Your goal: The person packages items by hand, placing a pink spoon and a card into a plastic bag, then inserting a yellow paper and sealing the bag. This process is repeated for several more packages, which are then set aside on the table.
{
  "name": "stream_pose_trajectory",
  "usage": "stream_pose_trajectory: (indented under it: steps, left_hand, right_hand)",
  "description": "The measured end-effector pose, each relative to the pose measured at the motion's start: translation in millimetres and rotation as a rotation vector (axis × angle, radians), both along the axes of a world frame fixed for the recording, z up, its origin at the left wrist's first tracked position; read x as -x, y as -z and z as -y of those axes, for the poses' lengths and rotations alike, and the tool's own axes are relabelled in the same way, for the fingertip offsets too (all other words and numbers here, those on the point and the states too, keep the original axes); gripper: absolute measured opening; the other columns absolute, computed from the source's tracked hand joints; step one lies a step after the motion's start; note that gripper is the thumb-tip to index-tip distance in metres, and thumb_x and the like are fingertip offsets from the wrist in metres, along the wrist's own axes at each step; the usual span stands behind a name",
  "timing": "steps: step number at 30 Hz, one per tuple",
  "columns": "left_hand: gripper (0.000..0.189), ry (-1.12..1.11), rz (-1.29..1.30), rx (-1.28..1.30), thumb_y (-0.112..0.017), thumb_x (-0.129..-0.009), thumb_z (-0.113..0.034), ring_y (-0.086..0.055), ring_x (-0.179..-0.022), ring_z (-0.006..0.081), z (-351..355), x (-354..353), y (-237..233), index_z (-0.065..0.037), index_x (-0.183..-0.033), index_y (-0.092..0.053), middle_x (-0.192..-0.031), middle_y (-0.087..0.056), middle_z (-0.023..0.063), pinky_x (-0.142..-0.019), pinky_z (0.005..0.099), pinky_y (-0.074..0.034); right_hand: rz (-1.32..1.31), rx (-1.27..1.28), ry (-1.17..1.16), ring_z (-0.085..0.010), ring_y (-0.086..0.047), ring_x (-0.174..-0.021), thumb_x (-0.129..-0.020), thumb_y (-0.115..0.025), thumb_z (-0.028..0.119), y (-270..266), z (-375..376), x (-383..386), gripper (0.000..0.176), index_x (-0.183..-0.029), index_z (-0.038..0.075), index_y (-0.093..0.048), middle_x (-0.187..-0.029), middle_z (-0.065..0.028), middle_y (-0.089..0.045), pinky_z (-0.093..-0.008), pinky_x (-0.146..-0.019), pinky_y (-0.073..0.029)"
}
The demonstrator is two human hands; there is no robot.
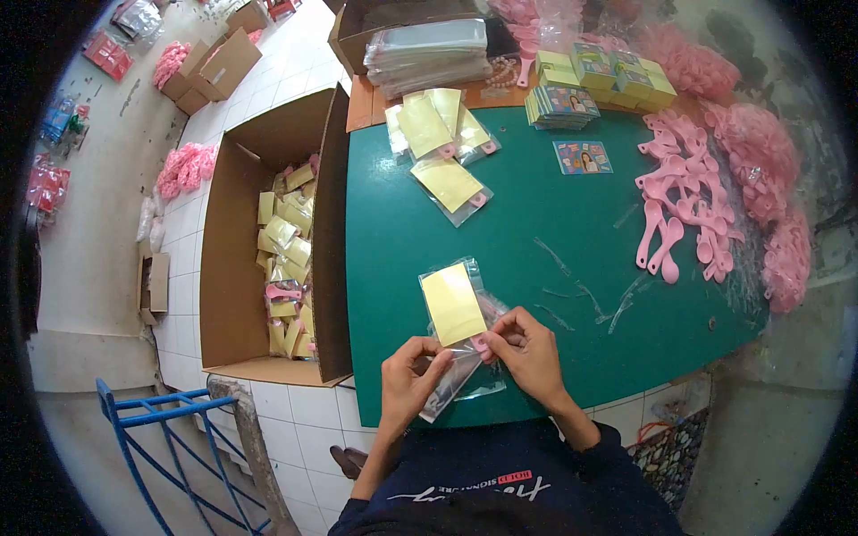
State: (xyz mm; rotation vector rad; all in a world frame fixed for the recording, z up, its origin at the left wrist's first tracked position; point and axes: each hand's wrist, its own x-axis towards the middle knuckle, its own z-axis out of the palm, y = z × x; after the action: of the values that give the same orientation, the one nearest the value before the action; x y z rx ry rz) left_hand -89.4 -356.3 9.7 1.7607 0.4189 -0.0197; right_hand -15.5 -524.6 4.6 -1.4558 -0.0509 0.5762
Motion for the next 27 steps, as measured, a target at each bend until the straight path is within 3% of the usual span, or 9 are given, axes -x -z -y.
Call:
stream_pose_trajectory:
  steps: [8,11,16,18,20,22,24,26,27]
  left_hand:
    - [0.017,-0.181,0.023,0.219,-0.061,-0.086,-0.004,-0.057,-0.068,0.0080,7,4,17,0.001,-0.101,-0.055,-0.086,-0.060,0.0058,-0.059,0.0210,-0.050]
    - [0.021,-0.093,-0.036,0.183,-0.060,-0.086,-0.002,-0.056,-0.072,0.0083,3,3,7,0.001,-0.106,-0.056,-0.094,-0.059,0.0068,-0.063,0.0210,-0.050]
    - [0.031,0.020,0.334,-0.229,-0.064,-0.079,-0.003,-0.061,-0.080,0.0153,-17,-48,-25,-0.003,-0.110,-0.058,-0.107,-0.059,0.0101,-0.060,0.0258,-0.053]
    - [0.035,-0.035,0.338,-0.095,-0.062,-0.083,-0.006,-0.062,-0.084,0.0197,-28,-91,-39,-0.001,-0.117,-0.053,-0.112,-0.057,0.0127,-0.061,0.0290,-0.054]
    - [0.041,-0.044,0.452,-0.451,-0.061,-0.086,-0.020,-0.058,-0.094,0.0283,-43,-125,-34,0.000,-0.120,-0.049,-0.116,-0.051,0.0179,-0.072,0.0371,-0.051]
    - [0.041,0.093,0.346,-0.619,-0.064,-0.084,-0.022,-0.058,-0.090,0.0291,-47,-120,-30,-0.002,-0.118,-0.051,-0.104,-0.054,0.0169,-0.076,0.0349,-0.050]
    - [0.042,0.194,0.222,-0.668,-0.065,-0.083,-0.025,-0.056,-0.090,0.0314,-30,-91,-19,-0.001,-0.115,-0.051,-0.102,-0.051,0.0179,-0.079,0.0372,-0.048]
    - [0.051,0.192,0.189,-0.758,-0.068,-0.080,-0.017,-0.054,-0.094,0.0313,-17,-75,-4,0.001,-0.122,-0.045,-0.108,-0.046,0.0182,-0.082,0.0387,-0.047]
    - [0.054,0.160,0.193,-0.726,-0.069,-0.078,-0.015,-0.054,-0.095,0.0310,-12,-71,2,0.002,-0.124,-0.043,-0.109,-0.045,0.0180,-0.082,0.0388,-0.047]
  right_hand:
    - [0.070,0.022,0.012,-0.0116,-0.063,-0.070,-0.085,-0.059,-0.001,0,-6,2,0.018,-0.103,-0.003,-0.057,-0.080,-0.0075,-0.061,-0.0232,-0.061,-0.053]
    - [0.122,0.098,-0.048,-0.0109,-0.062,-0.071,-0.085,-0.058,0.000,-4,-6,0,0.028,-0.114,-0.001,-0.058,-0.086,-0.0081,-0.062,-0.0225,-0.063,-0.052]
    - [0.489,0.227,-0.079,-0.0113,-0.062,-0.075,-0.086,-0.058,0.005,-33,-12,-41,0.031,-0.116,0.001,-0.058,-0.097,-0.0090,-0.064,-0.0232,-0.065,-0.051]
    - [0.475,0.107,-0.076,-0.0124,-0.061,-0.084,-0.086,-0.059,0.012,-58,-16,-82,0.032,-0.117,0.002,-0.057,-0.100,-0.0108,-0.064,-0.0256,-0.070,-0.050]
    - [0.683,0.339,-0.091,-0.0201,-0.062,-0.087,-0.086,-0.060,0.017,-56,7,-139,0.033,-0.114,0.001,-0.057,-0.099,-0.0154,-0.063,-0.0313,-0.073,-0.049]
    - [1.325,0.884,-0.059,-0.0313,-0.060,-0.088,-0.084,-0.061,0.021,-41,69,-181,0.033,-0.109,0.000,-0.057,-0.100,-0.0179,-0.062,-0.0384,-0.074,-0.048]
    - [1.058,1.393,0.135,-0.0389,-0.057,-0.089,-0.081,-0.064,0.023,-18,133,-184,0.032,-0.101,-0.001,-0.058,-0.102,-0.0192,-0.059,-0.0431,-0.073,-0.047]
    - [0.524,1.559,0.048,-0.0377,-0.057,-0.091,-0.078,-0.066,0.025,-37,141,-161,0.034,-0.096,-0.002,-0.057,-0.103,-0.0185,-0.057,-0.0441,-0.073,-0.047]
    - [0.526,1.608,0.094,-0.0377,-0.057,-0.090,-0.077,-0.066,0.025,-29,143,-150,0.033,-0.095,-0.001,-0.057,-0.101,-0.0184,-0.057,-0.0446,-0.073,-0.047]
